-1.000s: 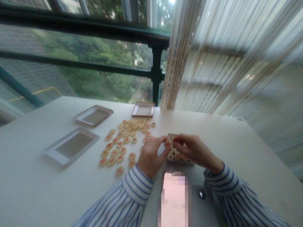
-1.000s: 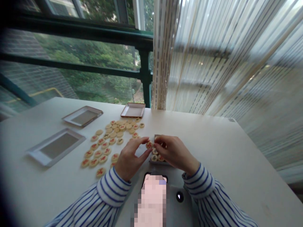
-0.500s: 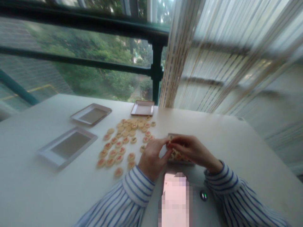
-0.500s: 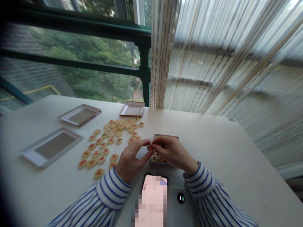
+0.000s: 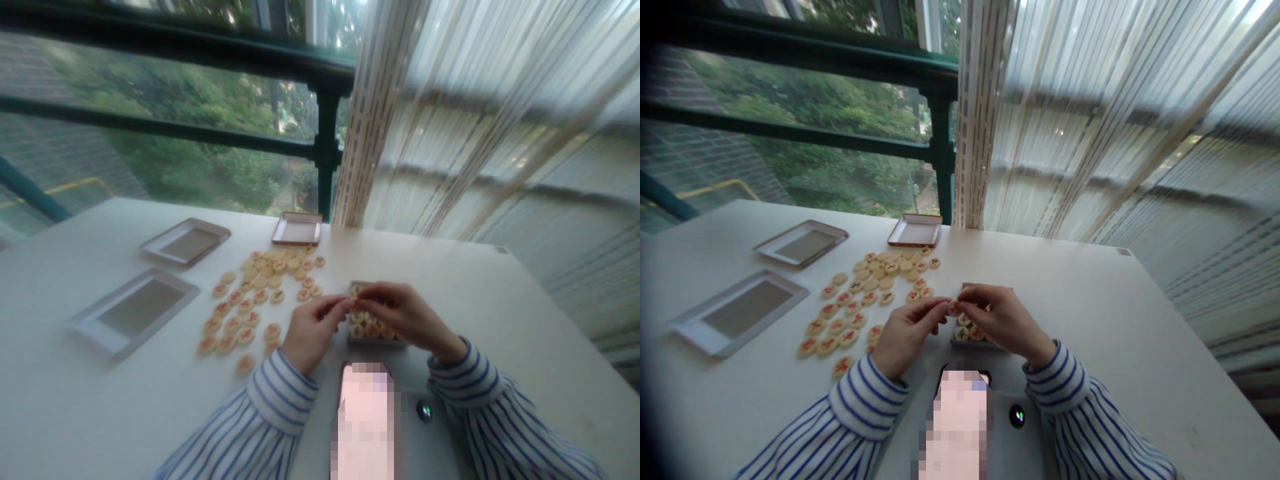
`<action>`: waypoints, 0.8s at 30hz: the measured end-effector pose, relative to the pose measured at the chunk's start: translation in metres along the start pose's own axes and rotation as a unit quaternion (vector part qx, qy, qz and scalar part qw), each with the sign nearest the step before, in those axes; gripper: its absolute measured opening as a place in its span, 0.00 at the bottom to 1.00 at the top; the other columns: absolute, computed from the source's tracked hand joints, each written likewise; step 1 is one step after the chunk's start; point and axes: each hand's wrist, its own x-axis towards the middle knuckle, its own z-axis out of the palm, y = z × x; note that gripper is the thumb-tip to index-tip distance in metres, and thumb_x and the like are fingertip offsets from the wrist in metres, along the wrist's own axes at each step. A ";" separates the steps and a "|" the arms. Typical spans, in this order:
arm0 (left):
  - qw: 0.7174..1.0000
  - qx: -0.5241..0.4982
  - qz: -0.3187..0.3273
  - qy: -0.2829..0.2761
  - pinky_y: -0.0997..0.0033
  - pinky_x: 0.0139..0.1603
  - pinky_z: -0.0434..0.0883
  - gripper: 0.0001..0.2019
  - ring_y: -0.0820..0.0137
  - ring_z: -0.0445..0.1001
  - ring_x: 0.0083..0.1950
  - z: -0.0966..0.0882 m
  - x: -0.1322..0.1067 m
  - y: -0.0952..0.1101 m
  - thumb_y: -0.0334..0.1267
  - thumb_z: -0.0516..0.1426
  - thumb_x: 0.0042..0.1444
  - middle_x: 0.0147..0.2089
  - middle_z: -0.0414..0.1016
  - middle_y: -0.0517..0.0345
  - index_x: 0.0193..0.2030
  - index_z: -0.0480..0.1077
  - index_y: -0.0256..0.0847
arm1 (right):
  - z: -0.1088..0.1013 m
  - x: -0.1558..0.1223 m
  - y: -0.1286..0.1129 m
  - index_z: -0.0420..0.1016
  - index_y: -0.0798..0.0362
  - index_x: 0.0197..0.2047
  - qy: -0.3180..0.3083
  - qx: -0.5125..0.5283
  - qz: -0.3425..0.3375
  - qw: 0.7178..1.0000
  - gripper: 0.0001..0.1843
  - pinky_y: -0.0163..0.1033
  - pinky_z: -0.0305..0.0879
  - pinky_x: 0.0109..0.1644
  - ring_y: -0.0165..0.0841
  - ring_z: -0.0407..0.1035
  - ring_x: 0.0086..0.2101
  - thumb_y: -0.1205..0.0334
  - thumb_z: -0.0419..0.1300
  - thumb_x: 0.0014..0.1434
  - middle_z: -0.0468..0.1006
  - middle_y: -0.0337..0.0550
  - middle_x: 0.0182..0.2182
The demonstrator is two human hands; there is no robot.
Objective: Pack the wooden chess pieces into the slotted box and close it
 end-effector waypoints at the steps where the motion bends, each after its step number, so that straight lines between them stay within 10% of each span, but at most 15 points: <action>1: 1.000 -0.024 -0.016 -0.002 0.76 0.25 0.67 0.15 0.72 0.71 0.28 0.000 0.001 0.001 0.45 0.59 0.49 0.28 0.75 0.55 0.38 0.75 0.36 | 0.000 0.000 0.000 0.76 0.54 0.39 -0.003 0.001 -0.005 1.000 0.09 0.34 0.65 0.39 0.31 0.71 0.35 0.62 0.56 0.58 0.78 0.41 0.34; 24: 0.995 -0.076 -0.069 -0.007 0.76 0.26 0.67 0.15 0.74 0.69 0.25 0.002 0.002 0.003 0.44 0.60 0.45 0.26 0.74 0.55 0.35 0.75 0.32 | 0.002 -0.005 -0.013 0.72 0.51 0.39 -0.012 -0.302 -0.086 0.949 0.08 0.35 0.60 0.39 0.30 0.68 0.34 0.58 0.55 0.58 0.75 0.42 0.32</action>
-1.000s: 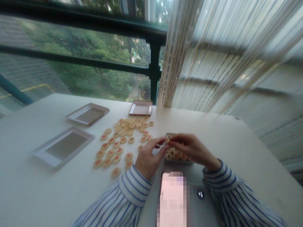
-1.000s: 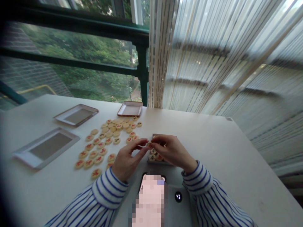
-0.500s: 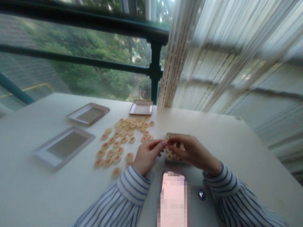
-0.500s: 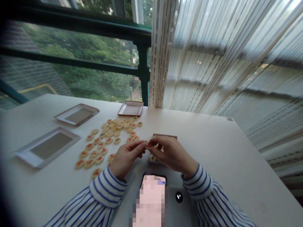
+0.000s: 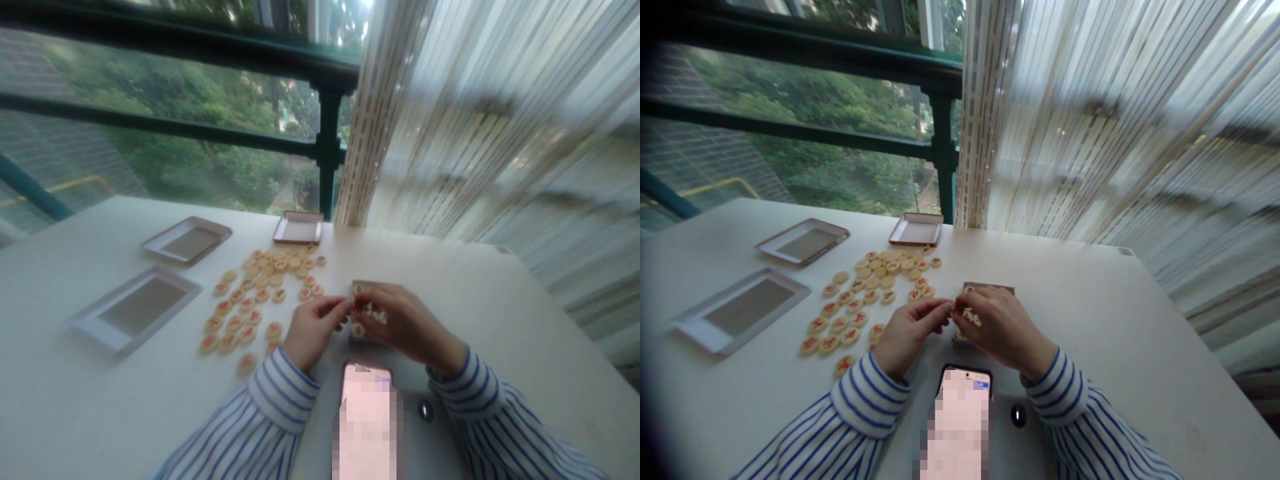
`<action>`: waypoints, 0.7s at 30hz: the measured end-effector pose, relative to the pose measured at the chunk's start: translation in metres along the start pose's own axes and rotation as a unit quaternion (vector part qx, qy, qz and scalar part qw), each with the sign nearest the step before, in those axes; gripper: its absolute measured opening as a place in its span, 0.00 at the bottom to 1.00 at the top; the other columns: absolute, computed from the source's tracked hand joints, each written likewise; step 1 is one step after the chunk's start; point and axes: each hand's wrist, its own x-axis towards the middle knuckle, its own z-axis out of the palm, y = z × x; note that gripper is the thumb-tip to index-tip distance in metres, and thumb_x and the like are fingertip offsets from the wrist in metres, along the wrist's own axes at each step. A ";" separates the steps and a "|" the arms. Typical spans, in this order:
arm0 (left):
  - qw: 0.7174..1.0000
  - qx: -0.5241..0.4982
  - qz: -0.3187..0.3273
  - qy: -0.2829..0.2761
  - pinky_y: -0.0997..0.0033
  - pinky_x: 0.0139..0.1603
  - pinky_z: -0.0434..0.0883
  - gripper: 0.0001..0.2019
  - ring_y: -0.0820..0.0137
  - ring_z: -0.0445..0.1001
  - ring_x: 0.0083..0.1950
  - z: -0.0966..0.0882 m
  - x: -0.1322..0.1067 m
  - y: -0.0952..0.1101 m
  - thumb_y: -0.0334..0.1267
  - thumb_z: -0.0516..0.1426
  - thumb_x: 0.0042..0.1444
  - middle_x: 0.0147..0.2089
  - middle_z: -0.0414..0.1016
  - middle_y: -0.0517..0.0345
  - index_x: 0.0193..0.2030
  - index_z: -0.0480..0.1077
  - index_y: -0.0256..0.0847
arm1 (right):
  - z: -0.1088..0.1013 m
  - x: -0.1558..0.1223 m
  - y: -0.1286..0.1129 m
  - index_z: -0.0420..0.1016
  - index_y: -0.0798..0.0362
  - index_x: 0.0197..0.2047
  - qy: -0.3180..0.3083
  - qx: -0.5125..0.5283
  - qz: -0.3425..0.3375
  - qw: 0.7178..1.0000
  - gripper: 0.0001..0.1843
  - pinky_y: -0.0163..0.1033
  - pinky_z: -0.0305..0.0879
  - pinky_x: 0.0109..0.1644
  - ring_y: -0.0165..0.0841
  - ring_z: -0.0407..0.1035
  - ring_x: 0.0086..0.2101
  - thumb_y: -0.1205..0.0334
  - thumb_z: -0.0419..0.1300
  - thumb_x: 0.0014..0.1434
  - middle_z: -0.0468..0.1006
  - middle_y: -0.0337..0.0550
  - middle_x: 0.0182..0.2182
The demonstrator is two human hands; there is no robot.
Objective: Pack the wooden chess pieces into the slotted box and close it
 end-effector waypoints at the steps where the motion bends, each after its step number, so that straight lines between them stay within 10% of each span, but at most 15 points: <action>1: 1.000 0.002 -0.001 -0.001 0.75 0.26 0.67 0.15 0.74 0.69 0.26 0.000 0.000 0.000 0.44 0.60 0.45 0.26 0.74 0.55 0.35 0.75 0.32 | 0.000 0.000 0.000 0.72 0.51 0.38 -0.003 -0.002 0.001 1.000 0.08 0.35 0.60 0.39 0.30 0.68 0.34 0.58 0.55 0.58 0.75 0.42 0.32; 21: 0.996 0.072 0.053 0.026 0.71 0.31 0.70 0.16 0.69 0.73 0.33 -0.005 0.002 -0.007 0.47 0.56 0.50 0.33 0.77 0.52 0.38 0.73 0.36 | -0.002 -0.003 0.006 0.73 0.50 0.36 -0.080 -0.087 -0.012 0.993 0.07 0.39 0.54 0.43 0.34 0.67 0.39 0.59 0.57 0.56 0.75 0.44 0.35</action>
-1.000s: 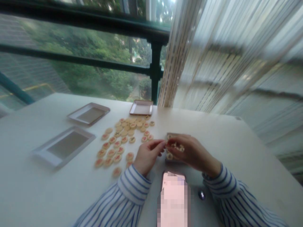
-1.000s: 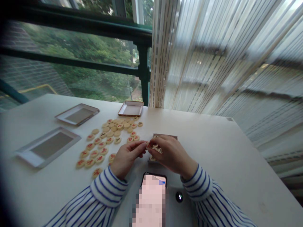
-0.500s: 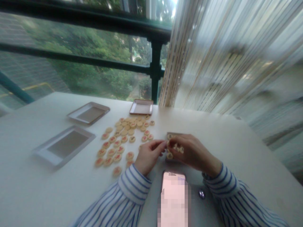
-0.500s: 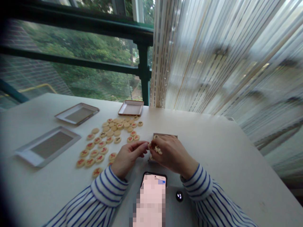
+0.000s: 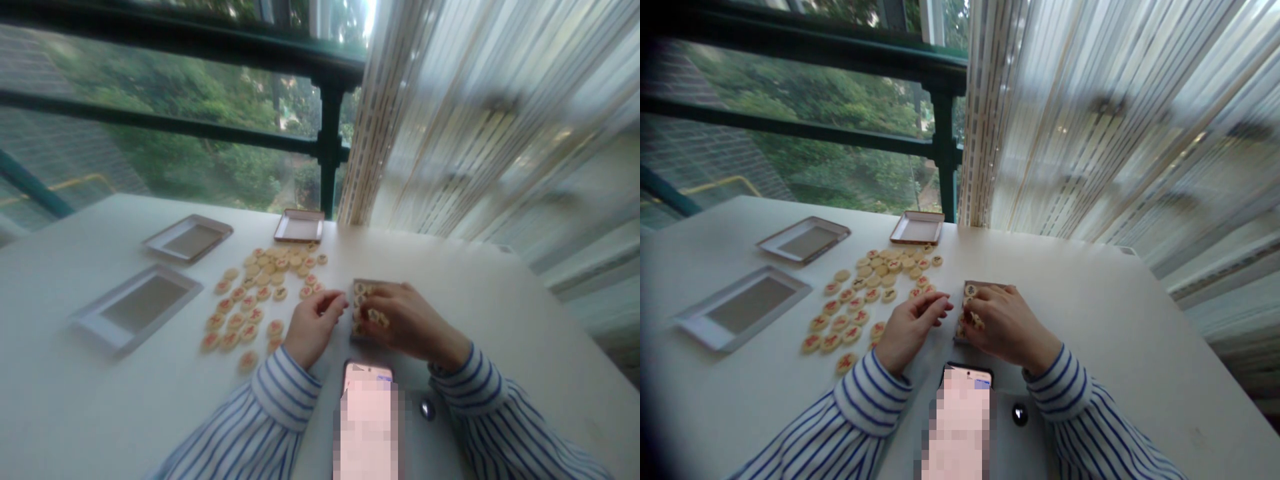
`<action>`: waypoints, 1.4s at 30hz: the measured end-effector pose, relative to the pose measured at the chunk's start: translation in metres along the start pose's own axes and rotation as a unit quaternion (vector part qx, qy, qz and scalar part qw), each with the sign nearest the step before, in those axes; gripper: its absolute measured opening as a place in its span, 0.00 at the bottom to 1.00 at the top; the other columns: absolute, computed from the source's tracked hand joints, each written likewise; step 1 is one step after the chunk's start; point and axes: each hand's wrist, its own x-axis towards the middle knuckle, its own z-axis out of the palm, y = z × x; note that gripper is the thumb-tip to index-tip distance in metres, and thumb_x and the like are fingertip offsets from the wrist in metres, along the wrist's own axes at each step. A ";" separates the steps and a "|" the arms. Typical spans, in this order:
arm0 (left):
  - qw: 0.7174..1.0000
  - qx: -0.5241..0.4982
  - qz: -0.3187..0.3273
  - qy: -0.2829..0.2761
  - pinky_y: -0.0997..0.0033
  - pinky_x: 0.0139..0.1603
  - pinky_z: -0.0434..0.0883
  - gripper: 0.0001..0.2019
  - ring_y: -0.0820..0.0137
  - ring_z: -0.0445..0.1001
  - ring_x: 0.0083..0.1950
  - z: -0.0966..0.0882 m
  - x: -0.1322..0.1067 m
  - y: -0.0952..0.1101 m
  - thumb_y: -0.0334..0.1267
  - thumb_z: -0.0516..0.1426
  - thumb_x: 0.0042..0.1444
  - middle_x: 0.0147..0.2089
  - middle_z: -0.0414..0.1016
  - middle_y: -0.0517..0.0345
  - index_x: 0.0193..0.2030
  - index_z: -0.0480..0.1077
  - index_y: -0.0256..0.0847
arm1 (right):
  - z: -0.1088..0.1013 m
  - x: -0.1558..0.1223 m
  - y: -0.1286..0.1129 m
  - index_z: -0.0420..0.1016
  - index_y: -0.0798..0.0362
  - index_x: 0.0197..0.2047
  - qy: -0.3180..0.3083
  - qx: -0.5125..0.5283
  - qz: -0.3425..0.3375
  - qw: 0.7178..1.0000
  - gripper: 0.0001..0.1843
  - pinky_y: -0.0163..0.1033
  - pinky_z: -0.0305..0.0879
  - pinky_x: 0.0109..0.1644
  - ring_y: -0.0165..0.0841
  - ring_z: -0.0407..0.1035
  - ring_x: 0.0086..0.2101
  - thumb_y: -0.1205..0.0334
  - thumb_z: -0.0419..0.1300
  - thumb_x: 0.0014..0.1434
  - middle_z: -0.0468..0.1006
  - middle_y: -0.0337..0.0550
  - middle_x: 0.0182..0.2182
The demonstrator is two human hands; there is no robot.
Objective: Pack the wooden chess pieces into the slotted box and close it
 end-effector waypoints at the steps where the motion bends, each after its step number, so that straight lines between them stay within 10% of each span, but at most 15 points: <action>1: 1.000 0.002 0.003 0.001 0.71 0.31 0.70 0.16 0.69 0.73 0.33 0.000 0.000 -0.001 0.47 0.56 0.50 0.33 0.77 0.52 0.38 0.73 0.36 | 0.001 0.000 0.001 0.74 0.50 0.36 -0.005 0.000 -0.005 1.000 0.07 0.39 0.54 0.43 0.34 0.67 0.39 0.58 0.57 0.56 0.75 0.43 0.34; 42: 1.000 0.021 0.011 0.005 0.70 0.33 0.70 0.15 0.67 0.75 0.34 -0.001 0.001 -0.008 0.46 0.57 0.50 0.35 0.79 0.52 0.38 0.74 0.38 | 0.010 0.001 0.005 0.74 0.51 0.33 -0.052 -0.002 -0.043 0.998 0.10 0.39 0.53 0.42 0.33 0.64 0.35 0.57 0.55 0.58 0.73 0.44 0.32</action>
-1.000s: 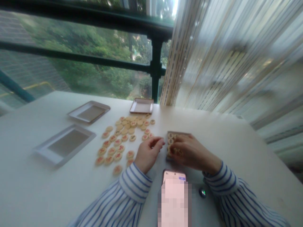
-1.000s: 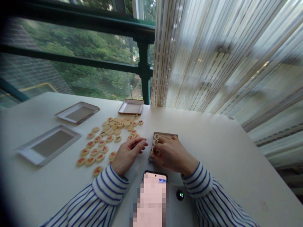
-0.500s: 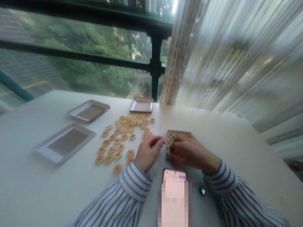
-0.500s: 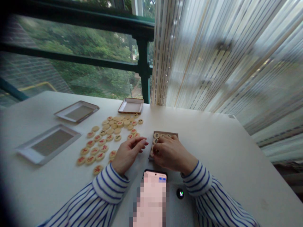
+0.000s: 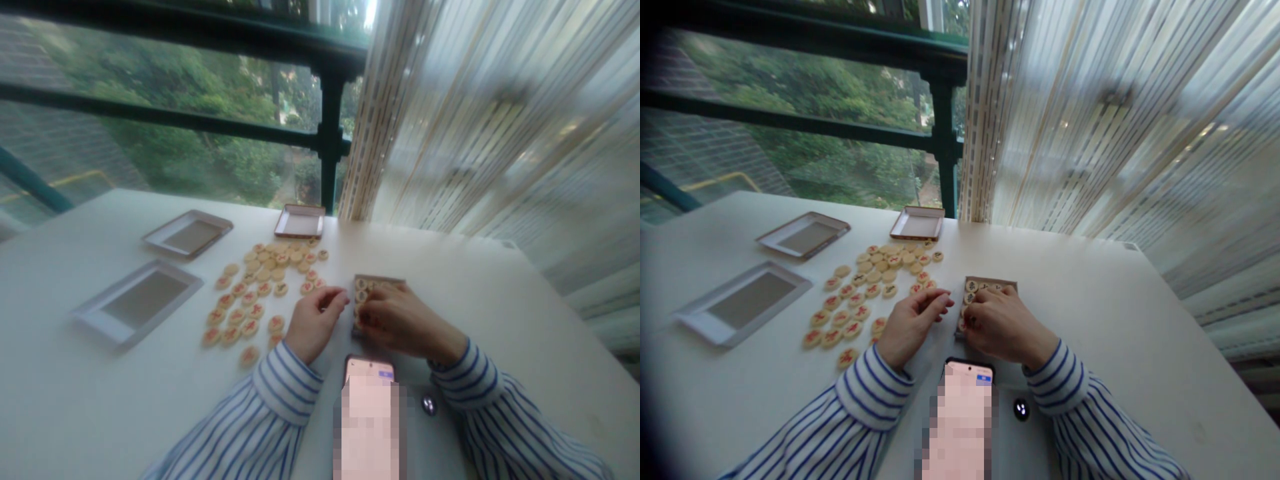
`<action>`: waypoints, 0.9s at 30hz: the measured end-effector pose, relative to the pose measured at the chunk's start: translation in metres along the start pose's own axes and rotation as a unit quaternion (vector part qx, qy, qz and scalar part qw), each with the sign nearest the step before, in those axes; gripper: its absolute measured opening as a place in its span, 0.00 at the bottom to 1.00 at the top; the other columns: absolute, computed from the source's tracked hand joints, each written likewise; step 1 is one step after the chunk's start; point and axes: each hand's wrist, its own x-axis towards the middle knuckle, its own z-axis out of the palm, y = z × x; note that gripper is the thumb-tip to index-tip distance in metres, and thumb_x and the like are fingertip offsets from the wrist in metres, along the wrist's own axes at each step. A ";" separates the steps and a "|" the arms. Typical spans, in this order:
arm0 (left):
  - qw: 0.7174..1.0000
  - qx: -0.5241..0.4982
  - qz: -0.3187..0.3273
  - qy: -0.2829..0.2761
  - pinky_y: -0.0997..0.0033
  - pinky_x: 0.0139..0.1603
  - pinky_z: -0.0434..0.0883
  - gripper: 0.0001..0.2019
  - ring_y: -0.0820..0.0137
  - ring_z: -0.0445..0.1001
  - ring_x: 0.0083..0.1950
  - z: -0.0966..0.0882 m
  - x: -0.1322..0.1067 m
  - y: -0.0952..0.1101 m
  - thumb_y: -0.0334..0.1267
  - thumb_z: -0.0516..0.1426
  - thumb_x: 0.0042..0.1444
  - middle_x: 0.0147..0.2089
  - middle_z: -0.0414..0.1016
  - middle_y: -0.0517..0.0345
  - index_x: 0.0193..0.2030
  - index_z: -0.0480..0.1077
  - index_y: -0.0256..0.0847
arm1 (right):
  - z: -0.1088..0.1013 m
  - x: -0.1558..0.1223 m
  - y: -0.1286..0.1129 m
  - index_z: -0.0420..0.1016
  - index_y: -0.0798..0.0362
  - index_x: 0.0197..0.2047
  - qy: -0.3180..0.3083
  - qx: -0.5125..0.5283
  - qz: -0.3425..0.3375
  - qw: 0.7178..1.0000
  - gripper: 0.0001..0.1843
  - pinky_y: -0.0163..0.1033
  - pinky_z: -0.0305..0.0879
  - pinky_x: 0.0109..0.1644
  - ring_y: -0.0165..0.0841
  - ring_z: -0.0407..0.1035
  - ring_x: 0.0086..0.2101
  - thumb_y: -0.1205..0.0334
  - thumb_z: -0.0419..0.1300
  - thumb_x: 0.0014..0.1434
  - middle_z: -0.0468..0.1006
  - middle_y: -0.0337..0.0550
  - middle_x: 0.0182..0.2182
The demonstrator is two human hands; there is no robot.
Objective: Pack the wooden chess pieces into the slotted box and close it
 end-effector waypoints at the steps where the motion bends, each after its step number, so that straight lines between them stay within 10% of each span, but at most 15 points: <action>1: 1.000 0.002 0.002 0.000 0.70 0.33 0.70 0.14 0.67 0.75 0.34 0.000 0.000 0.000 0.46 0.56 0.50 0.35 0.79 0.52 0.38 0.74 0.38 | 0.000 0.000 0.000 0.74 0.51 0.33 -0.002 0.001 0.000 1.000 0.09 0.39 0.53 0.42 0.33 0.64 0.36 0.57 0.55 0.57 0.73 0.44 0.32; 27: 1.000 0.020 0.019 -0.004 0.70 0.36 0.71 0.14 0.68 0.75 0.36 0.000 0.001 -0.001 0.45 0.55 0.52 0.35 0.78 0.52 0.38 0.73 0.37 | -0.002 0.001 -0.001 0.74 0.52 0.34 -0.028 0.006 0.017 0.999 0.10 0.39 0.52 0.43 0.33 0.64 0.37 0.58 0.54 0.58 0.73 0.44 0.33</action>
